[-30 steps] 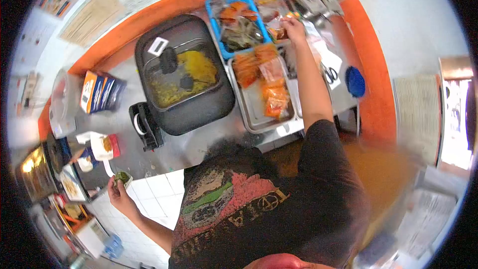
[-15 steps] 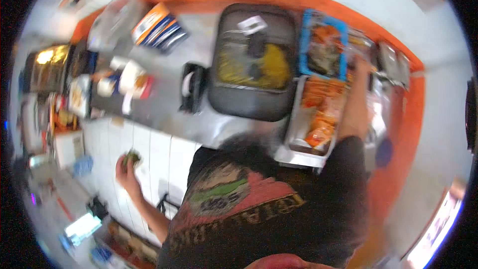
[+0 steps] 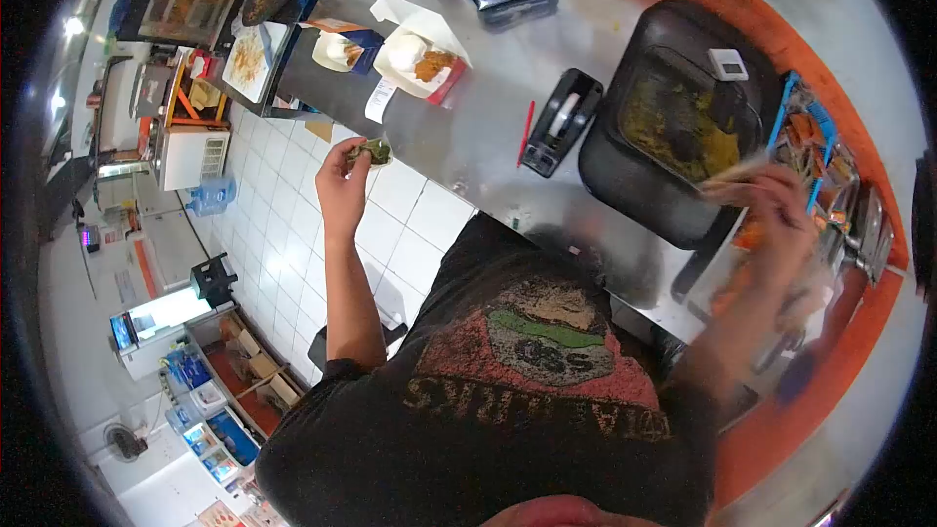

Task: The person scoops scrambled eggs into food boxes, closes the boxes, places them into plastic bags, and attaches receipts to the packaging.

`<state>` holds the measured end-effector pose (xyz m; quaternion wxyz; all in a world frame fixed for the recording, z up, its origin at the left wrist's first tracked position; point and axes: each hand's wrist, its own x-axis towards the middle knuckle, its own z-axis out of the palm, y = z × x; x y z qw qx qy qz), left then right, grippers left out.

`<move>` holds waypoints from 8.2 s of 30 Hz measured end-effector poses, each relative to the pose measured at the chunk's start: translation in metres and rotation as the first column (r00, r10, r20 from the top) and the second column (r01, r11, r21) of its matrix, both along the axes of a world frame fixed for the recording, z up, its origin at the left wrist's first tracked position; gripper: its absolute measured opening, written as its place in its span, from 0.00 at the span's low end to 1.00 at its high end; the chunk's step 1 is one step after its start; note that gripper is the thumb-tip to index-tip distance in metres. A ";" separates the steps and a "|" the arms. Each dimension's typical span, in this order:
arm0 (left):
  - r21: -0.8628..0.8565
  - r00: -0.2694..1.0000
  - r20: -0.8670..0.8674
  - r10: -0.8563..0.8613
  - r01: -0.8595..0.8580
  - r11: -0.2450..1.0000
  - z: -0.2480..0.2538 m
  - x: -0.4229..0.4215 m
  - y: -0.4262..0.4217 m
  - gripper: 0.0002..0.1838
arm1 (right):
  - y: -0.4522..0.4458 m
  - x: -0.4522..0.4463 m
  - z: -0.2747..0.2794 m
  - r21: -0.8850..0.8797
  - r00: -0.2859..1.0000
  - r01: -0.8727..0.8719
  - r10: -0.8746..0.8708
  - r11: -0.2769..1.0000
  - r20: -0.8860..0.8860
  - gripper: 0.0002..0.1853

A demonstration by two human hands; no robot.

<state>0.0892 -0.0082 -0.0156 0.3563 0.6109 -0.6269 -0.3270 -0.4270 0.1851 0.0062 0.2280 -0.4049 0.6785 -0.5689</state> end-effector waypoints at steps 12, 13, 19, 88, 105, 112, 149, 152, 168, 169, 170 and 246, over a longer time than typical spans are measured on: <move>0.310 0.881 -0.440 0.174 -0.033 0.950 -0.090 0.167 -0.220 0.15 | -0.331 0.367 -0.106 0.164 0.992 -0.126 0.129 0.978 -0.006 0.13; 0.317 0.880 -0.444 0.167 -0.020 0.948 -0.101 0.175 -0.241 0.15 | -0.345 0.378 -0.125 0.172 0.993 -0.114 0.117 0.979 -0.011 0.13; -0.201 0.989 0.118 0.084 -0.059 0.978 -0.115 0.165 -0.315 0.20 | -0.317 0.383 -0.129 0.072 0.993 0.114 -0.113 0.991 -0.021 0.16; -0.151 0.135 0.584 -0.800 0.987 0.056 -0.138 -0.318 0.007 0.07 | 0.017 0.058 -0.155 0.540 0.847 0.519 -0.482 0.663 -0.223 0.07; -0.150 0.099 0.540 -0.836 0.989 0.020 -0.154 -0.326 0.002 0.09 | -0.059 0.026 -0.186 0.795 0.843 0.531 -0.084 0.293 -0.532 0.10; -0.129 0.148 0.511 -0.847 0.987 0.094 -0.157 -0.324 0.005 0.07 | -0.034 -0.028 -0.163 0.921 0.853 0.122 0.435 0.371 -0.288 0.17; -0.134 0.874 0.131 -0.467 0.483 0.866 -0.122 -0.023 -0.083 0.10 | -0.196 0.199 -0.060 0.348 0.501 -0.411 -0.110 0.843 0.859 0.09; -0.121 0.960 0.084 -0.266 0.275 0.954 -0.135 0.009 -0.090 0.09 | -0.256 0.263 -0.092 0.271 0.568 -0.577 0.141 0.771 0.811 0.11; -0.176 0.990 0.093 -0.101 0.116 0.978 -0.149 0.041 -0.138 0.12 | -0.287 0.317 -0.157 0.192 0.963 -0.244 0.215 0.951 0.164 0.11; -0.271 0.974 0.192 -0.119 0.170 0.947 -0.142 0.033 -0.152 0.13 | -0.275 0.305 -0.151 0.188 0.953 -0.236 0.188 0.953 0.240 0.11; -0.323 0.963 0.241 -0.118 0.195 0.926 -0.141 0.025 -0.167 0.13 | -0.263 0.293 -0.140 0.213 0.929 -0.211 0.128 0.954 0.347 0.11; -0.165 0.897 0.349 -0.273 0.345 0.924 -0.091 -0.023 -0.198 0.16 | -0.062 0.058 -0.183 0.594 0.694 0.709 -0.226 0.381 -0.683 0.13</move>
